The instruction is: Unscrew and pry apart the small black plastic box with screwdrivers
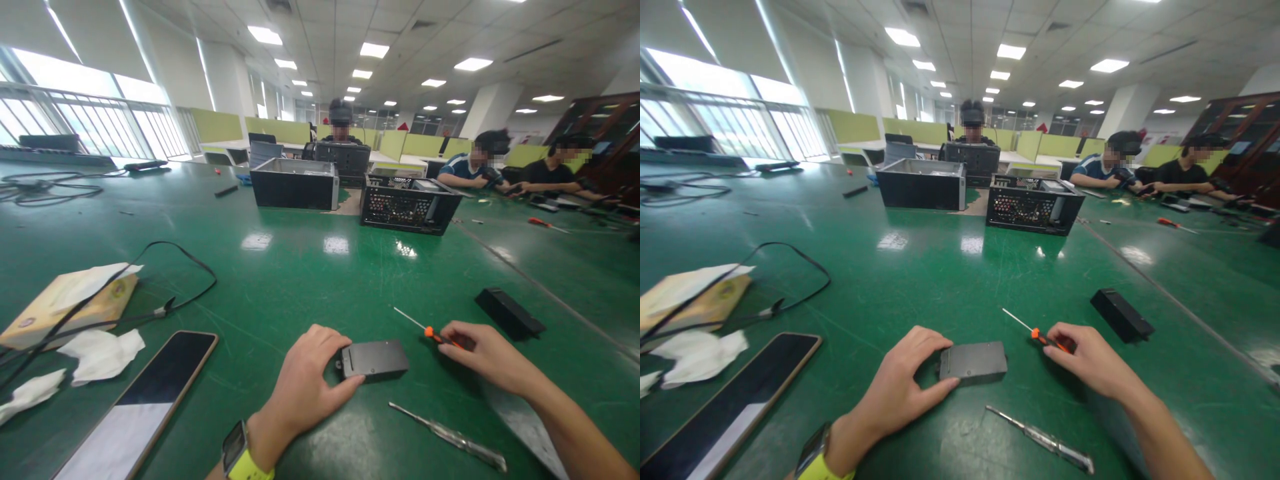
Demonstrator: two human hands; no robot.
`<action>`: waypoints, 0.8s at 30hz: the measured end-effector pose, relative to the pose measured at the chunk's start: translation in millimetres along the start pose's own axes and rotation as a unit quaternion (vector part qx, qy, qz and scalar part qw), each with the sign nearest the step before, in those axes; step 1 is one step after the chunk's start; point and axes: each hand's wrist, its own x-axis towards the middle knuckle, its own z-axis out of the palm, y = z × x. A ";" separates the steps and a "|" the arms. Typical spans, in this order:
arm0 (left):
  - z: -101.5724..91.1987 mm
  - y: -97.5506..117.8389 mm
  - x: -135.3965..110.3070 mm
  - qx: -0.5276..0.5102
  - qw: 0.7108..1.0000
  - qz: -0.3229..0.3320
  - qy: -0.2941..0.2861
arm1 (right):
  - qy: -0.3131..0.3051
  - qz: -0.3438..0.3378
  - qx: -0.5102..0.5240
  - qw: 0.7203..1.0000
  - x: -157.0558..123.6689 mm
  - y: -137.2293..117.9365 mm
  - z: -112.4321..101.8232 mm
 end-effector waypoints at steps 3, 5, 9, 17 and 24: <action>1.0 0.9 -0.8 0.001 1.000 0.000 0.005 | 0.024 -0.008 0.089 0.996 0.5 -5.0 -2.5; 2.3 0.7 -1.1 0.002 1.000 0.001 0.009 | 0.041 0.001 0.144 0.989 0.1 -7.5 -1.5; 4.9 0.0 -1.3 0.004 1.000 -0.002 0.019 | 0.131 0.029 0.265 0.955 -3.0 -9.8 3.4; 6.3 0.4 -0.1 -0.001 1.000 0.002 0.030 | 0.222 -0.008 0.395 0.891 -4.3 -8.4 2.6; 6.8 0.0 0.2 0.004 0.999 0.011 0.034 | 0.226 -0.046 0.332 0.915 -7.0 -8.2 3.8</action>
